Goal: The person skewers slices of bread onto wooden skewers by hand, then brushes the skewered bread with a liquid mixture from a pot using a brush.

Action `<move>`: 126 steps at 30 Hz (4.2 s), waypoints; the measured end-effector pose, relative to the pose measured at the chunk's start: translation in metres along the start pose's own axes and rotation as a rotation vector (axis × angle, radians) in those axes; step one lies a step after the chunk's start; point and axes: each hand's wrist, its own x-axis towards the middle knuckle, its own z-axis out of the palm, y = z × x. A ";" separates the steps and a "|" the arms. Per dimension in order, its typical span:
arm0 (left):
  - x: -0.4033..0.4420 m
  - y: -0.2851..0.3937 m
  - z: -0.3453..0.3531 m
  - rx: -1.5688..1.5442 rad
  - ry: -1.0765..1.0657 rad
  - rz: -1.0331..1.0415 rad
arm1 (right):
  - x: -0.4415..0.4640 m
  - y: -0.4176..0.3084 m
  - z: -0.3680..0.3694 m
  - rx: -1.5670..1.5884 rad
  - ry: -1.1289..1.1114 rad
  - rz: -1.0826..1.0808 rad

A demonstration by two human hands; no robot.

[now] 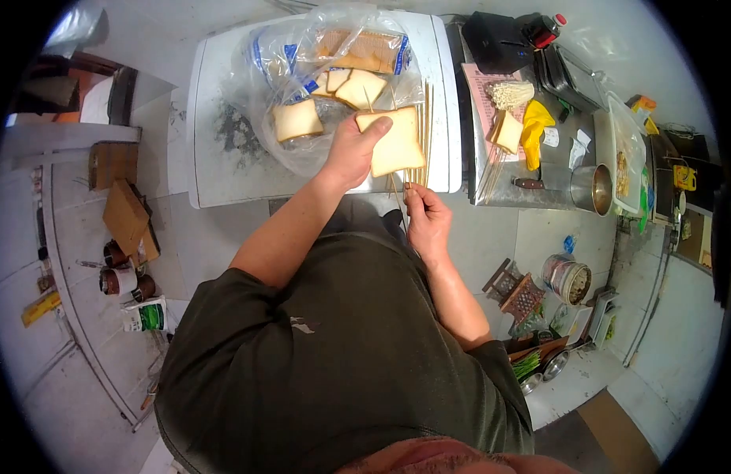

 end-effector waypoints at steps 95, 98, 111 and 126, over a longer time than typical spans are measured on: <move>0.047 0.065 -0.061 -0.149 0.131 -0.009 | 0.020 -0.017 0.000 0.016 -0.359 0.254; 0.049 0.065 -0.061 -0.130 0.121 0.002 | 0.021 -0.014 -0.001 -0.015 -0.341 0.240; 0.048 0.056 -0.058 -0.050 0.052 0.015 | 0.013 -0.024 0.002 0.022 -0.303 0.244; 0.035 0.042 -0.045 -0.053 0.014 -0.034 | 0.010 -0.019 0.013 0.092 -0.258 0.206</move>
